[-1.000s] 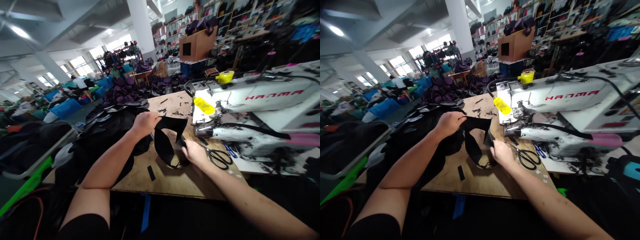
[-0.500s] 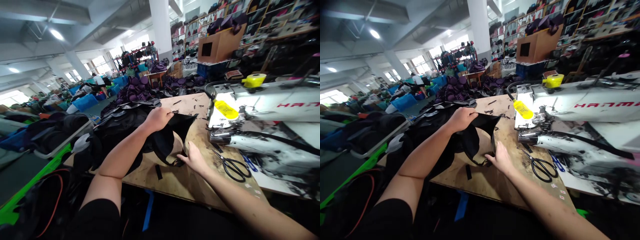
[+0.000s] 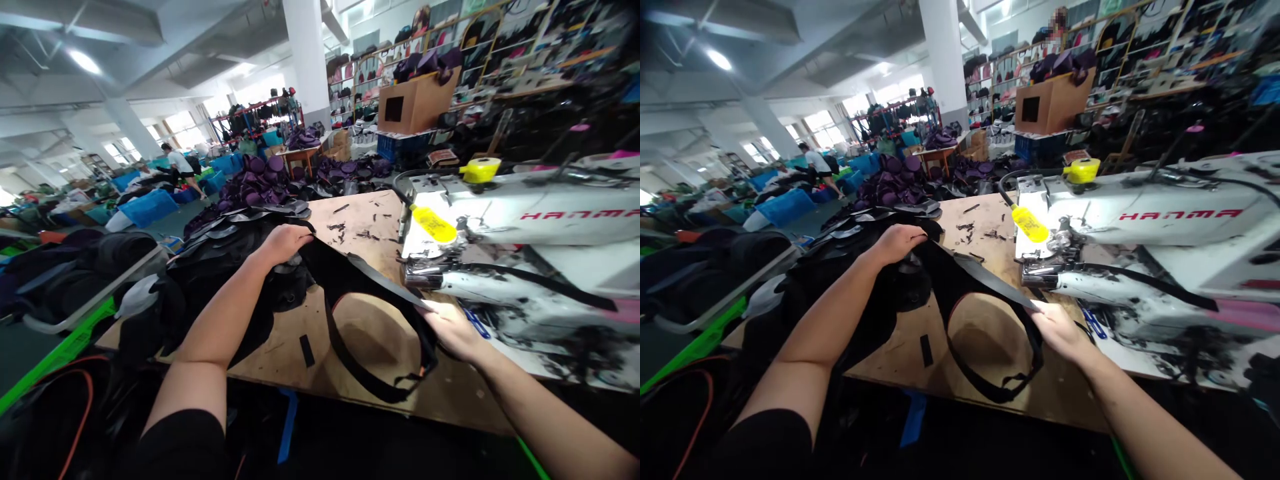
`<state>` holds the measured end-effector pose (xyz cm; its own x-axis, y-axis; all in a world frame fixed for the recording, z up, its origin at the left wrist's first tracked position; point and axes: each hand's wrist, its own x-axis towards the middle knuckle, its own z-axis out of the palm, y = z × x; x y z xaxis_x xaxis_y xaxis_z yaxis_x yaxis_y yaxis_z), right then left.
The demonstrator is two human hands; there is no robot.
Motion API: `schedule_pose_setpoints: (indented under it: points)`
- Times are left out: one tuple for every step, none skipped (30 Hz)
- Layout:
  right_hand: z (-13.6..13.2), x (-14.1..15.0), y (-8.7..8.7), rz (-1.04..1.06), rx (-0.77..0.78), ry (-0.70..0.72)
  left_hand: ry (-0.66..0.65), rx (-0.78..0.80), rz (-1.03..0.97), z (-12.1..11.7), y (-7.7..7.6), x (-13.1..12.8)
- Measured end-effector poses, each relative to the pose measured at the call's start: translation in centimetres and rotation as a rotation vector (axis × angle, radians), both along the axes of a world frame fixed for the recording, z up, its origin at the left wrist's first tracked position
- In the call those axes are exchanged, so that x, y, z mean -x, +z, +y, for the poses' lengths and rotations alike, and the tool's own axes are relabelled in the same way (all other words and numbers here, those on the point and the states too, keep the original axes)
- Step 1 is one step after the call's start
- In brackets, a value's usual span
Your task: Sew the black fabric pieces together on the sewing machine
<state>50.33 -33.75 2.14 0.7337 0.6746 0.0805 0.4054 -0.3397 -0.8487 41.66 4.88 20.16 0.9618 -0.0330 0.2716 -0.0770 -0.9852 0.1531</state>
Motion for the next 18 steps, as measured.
schedule_pose_setpoints:
  points:
    - [-0.1, 0.3, -0.1, -0.029, 0.012, -0.017, -0.012, 0.004, -0.038, -0.2, -0.3, -0.6]
    - [0.0, 0.5, -0.2, -0.068, 0.023, -0.027, -0.025, 0.010, -0.076, -0.4, -0.6, -1.3]
    - [0.3, 0.7, -0.5, -0.117, 0.032, -0.031, -0.037, 0.021, -0.105, -0.7, -0.7, -2.0]
    - [0.7, 0.9, -0.8, -0.165, 0.046, -0.026, -0.045, 0.039, -0.123, -0.9, -0.8, -2.6]
    - [1.2, 1.0, -1.2, -0.203, 0.072, -0.012, -0.051, 0.060, -0.129, -1.0, -1.0, -3.2]
    - [1.7, 1.0, -1.6, -0.225, 0.113, 0.007, -0.050, 0.082, -0.136, -0.9, -1.2, -3.5]
    - [2.1, 1.1, -2.0, -0.231, 0.165, 0.019, -0.036, 0.106, -0.154, -0.5, -1.6, -3.6]
    - [2.4, 1.1, -2.4, -0.224, 0.222, 0.020, -0.004, 0.129, -0.191, 0.0, -2.1, -3.3]
    - [2.4, 1.1, -2.8, -0.206, 0.272, 0.009, 0.049, 0.148, -0.242, 0.7, -2.9, -2.6]
    - [2.2, 1.1, -3.2, -0.186, 0.310, -0.015, 0.122, 0.160, -0.298, 1.4, -4.0, -1.4]
    - [1.6, 1.1, -3.5, -0.171, 0.330, -0.054, 0.216, 0.160, -0.343, 2.2, -5.4, 0.3]
    - [0.8, 1.0, -3.9, -0.163, 0.336, -0.099, 0.327, 0.152, -0.364, 2.8, -7.1, 2.5]
    - [-0.3, 1.0, -4.3, -0.160, 0.334, -0.143, 0.435, 0.129, -0.342, 3.2, -9.2, 4.9]
    - [-1.5, 0.9, -4.8, -0.159, 0.331, -0.186, 0.555, 0.097, -0.277, 3.4, -11.5, 7.6]
    - [-2.9, 0.8, -5.4, -0.155, 0.329, -0.219, 0.655, 0.073, -0.167, 3.4, -14.1, 10.4]
    - [-4.3, 0.8, -6.1, -0.154, 0.326, -0.246, 0.691, 0.054, -0.042, 3.1, -16.7, 13.1]
    - [-5.7, 0.8, -6.8, -0.159, 0.321, -0.266, 0.708, 0.038, 0.058, 2.8, -19.3, 15.7]
    - [-6.9, 0.9, -7.5, -0.179, 0.309, -0.271, 0.725, 0.017, 0.129, 2.3, -21.7, 18.1]
